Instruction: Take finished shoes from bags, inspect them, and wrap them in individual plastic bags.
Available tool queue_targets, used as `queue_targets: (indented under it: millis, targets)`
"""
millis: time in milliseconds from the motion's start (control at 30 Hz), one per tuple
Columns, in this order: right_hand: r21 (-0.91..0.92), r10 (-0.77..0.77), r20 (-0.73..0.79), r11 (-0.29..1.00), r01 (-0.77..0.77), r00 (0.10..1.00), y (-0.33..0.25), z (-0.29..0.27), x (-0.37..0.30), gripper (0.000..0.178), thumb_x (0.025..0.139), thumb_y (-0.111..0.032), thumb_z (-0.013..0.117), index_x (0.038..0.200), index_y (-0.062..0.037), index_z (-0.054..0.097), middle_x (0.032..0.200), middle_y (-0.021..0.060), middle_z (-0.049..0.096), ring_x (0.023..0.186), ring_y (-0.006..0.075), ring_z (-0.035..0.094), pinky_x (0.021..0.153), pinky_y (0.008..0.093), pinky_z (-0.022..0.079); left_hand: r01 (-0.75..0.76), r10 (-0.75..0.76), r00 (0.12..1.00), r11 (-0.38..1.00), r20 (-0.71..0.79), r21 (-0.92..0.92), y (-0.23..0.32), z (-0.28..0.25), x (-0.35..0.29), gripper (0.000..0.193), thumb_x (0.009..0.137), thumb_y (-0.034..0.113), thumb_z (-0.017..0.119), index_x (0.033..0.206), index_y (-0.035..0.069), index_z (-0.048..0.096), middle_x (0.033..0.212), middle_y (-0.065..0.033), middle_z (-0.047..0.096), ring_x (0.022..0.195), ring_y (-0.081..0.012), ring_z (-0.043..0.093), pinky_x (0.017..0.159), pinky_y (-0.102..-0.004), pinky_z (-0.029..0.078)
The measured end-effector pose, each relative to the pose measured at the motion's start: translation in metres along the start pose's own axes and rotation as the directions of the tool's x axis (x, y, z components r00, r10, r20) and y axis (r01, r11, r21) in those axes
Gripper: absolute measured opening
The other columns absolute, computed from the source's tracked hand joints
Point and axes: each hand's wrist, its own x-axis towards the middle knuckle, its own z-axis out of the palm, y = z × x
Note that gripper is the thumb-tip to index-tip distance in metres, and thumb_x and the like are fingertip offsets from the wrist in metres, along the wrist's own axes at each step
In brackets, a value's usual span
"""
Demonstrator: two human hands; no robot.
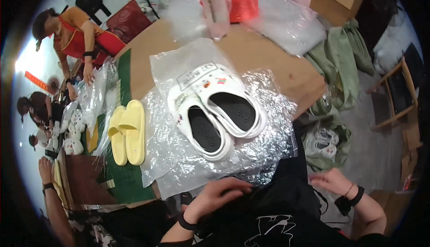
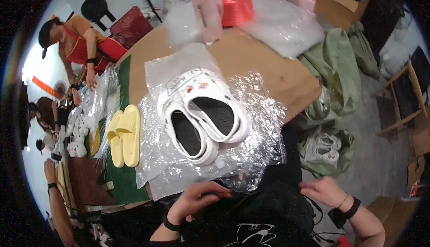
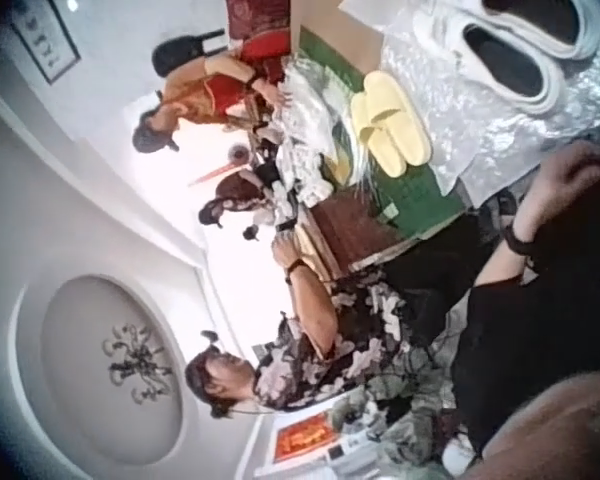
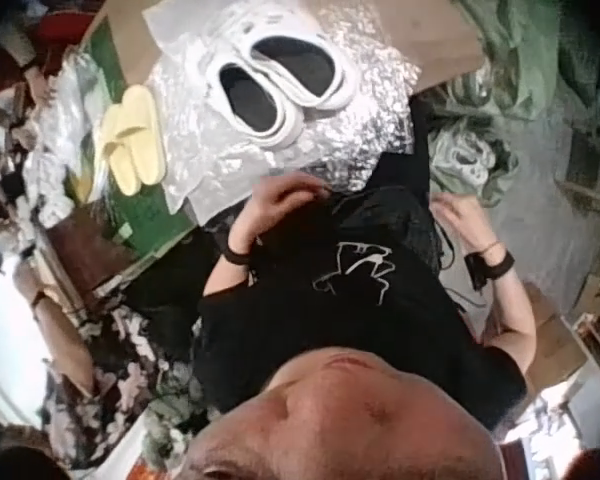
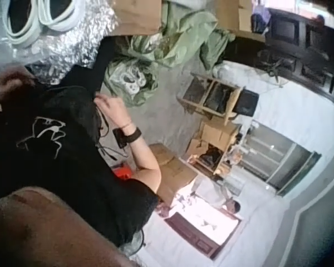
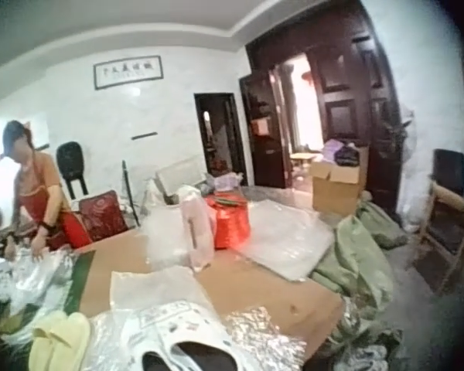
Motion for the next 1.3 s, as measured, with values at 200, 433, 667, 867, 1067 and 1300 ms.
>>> queue_targets:
  millis: [200, 433, 667, 867, 1067, 1300]
  targets:
    - [-0.549, -0.761, -0.51, 0.647, 0.53, 0.401, -0.123, -0.04, 0.062, 0.033, 0.085, -0.013, 0.069, 0.115, -0.0027, 0.06, 0.111, 0.0161, 0.062, 0.098, 0.0328, 0.063, 0.081, 0.0373, 0.053, -0.219, 0.363, 0.404, 0.93, -0.839, 0.296, -0.034, -0.029, 0.005, 0.013, 0.092, 0.002, 0.057, 0.105, 0.0, 0.061, 0.103, -0.0073, 0.059, 0.096, -0.0167, 0.057, 0.086, -0.0284, 0.046]
    - [-0.759, -0.853, -0.493, 0.517, 0.395, 0.171, -0.227, -0.036, 0.15, 0.036, 0.085, -0.025, 0.068, 0.104, 0.0033, 0.056, 0.098, 0.0152, 0.059, 0.09, 0.0315, 0.063, 0.073, 0.0376, 0.054, -0.552, 0.214, 0.274, 0.833, -0.937, 0.029, -0.063, -0.069, 0.058, 0.05, 0.099, 0.013, 0.052, 0.144, -0.001, 0.034, 0.135, -0.0161, 0.047, 0.125, -0.0244, 0.047, 0.108, -0.0353, 0.036]
    - [-0.44, -0.534, -0.566, 0.84, 0.318, 0.628, -0.246, -0.063, 0.183, 0.032, 0.092, -0.028, 0.053, 0.095, 0.0037, 0.053, 0.075, 0.0246, 0.064, 0.073, 0.0418, 0.064, 0.068, 0.0515, 0.05, -0.451, 0.275, 0.222, 0.879, -0.935, 0.152, -0.059, -0.075, 0.062, 0.037, 0.098, 0.011, 0.051, 0.134, -0.001, 0.049, 0.129, -0.0117, 0.053, 0.118, -0.0201, 0.051, 0.1, -0.0326, 0.04]
    - [-0.406, -0.562, -0.633, 0.827, 0.39, 0.533, -0.219, -0.058, 0.158, 0.034, 0.094, -0.03, 0.053, 0.089, 0.0035, 0.053, 0.072, 0.0273, 0.061, 0.074, 0.045, 0.061, 0.068, 0.054, 0.046, -0.334, 0.464, 0.164, 0.856, -0.871, 0.394, -0.028, -0.065, 0.051, 0.018, 0.093, 0.005, 0.059, 0.11, 0.001, 0.059, 0.105, -0.0075, 0.058, 0.099, -0.0151, 0.057, 0.081, -0.0307, 0.049]
    - [-0.299, -0.497, -0.729, 0.85, 0.433, 0.471, -0.198, -0.052, 0.148, 0.034, 0.093, -0.031, 0.056, 0.087, 0.0032, 0.054, 0.07, 0.0261, 0.06, 0.07, 0.0438, 0.061, 0.065, 0.0527, 0.045, -0.208, 0.652, 0.146, 0.756, -0.744, 0.621, -0.012, -0.049, 0.05, 0.01, 0.09, 0.003, 0.061, 0.099, -0.002, 0.059, 0.09, -0.0124, 0.059, 0.08, -0.0221, 0.059, 0.072, -0.0325, 0.047]
    - [-0.011, -0.34, -0.805, 0.828, 0.561, 0.486, -0.175, -0.05, 0.158, 0.033, 0.09, -0.028, 0.062, 0.087, 0.0039, 0.055, 0.068, 0.0213, 0.057, 0.066, 0.0377, 0.058, 0.062, 0.0448, 0.043, -0.215, 0.813, 0.232, 0.578, -0.534, 0.787, -0.003, -0.002, 0.051, 0.015, 0.085, -0.004, 0.063, 0.099, -0.002, 0.058, 0.095, -0.0159, 0.058, 0.084, -0.0294, 0.058, 0.077, -0.0353, 0.047]
